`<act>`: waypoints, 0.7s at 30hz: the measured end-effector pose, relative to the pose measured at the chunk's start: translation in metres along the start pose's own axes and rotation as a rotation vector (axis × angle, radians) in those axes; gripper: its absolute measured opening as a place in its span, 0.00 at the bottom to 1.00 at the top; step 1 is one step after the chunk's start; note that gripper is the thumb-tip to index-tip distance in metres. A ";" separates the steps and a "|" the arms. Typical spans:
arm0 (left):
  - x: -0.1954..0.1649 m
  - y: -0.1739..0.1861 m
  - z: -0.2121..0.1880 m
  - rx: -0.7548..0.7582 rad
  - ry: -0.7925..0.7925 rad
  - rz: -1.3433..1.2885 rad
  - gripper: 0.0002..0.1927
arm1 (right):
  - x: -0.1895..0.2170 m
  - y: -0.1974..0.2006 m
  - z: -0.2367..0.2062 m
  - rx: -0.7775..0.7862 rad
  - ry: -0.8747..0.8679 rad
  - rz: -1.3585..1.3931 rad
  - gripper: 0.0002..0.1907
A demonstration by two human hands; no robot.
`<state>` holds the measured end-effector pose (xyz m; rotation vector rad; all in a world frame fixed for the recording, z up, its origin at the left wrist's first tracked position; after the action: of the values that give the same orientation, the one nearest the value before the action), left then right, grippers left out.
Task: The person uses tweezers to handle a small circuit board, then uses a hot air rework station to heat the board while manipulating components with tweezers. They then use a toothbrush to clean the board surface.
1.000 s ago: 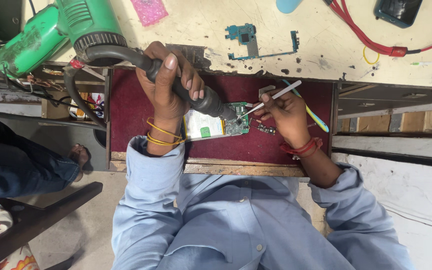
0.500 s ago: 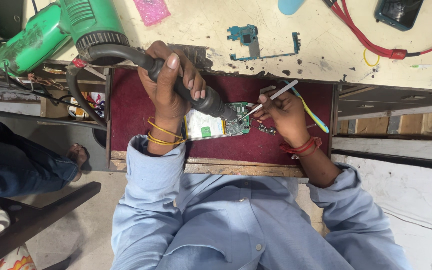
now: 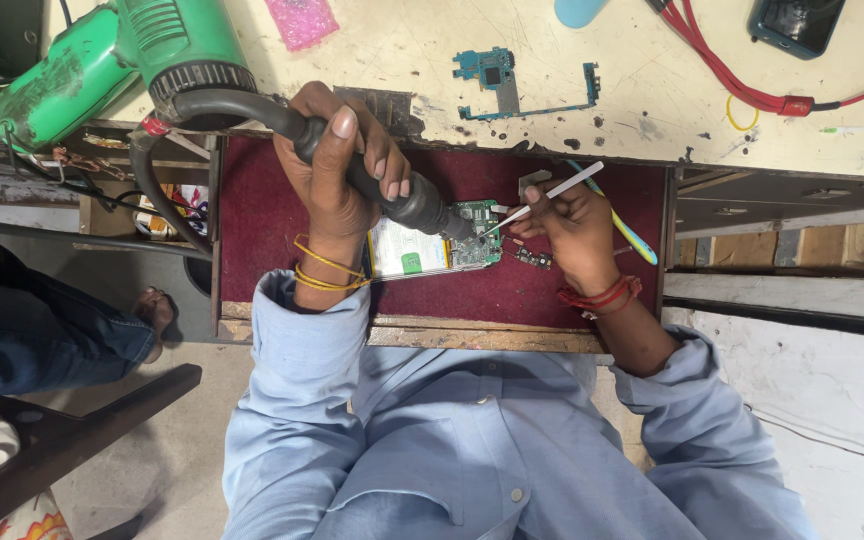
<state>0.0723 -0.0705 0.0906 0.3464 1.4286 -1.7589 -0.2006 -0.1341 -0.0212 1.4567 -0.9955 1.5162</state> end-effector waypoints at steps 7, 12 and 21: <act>0.001 0.001 0.000 0.004 -0.003 -0.013 0.13 | 0.000 0.002 -0.001 -0.072 0.021 0.007 0.15; 0.001 0.000 0.000 0.003 -0.003 -0.014 0.14 | 0.000 0.000 -0.005 -0.084 0.064 -0.028 0.15; 0.000 -0.001 0.000 -0.007 0.000 0.005 0.14 | -0.002 -0.002 -0.011 -0.126 0.129 0.017 0.15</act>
<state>0.0716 -0.0705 0.0908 0.3462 1.4323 -1.7491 -0.2026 -0.1233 -0.0232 1.2497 -1.0089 1.5109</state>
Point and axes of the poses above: each hand's wrist, its own z-axis towards the middle knuckle, its own y-axis out of the back of the hand, x = y × z, the point moved 4 cm from there along z, towards the middle knuckle, and after that the axes turned 9 degrees about y, right-handed, at the moved point
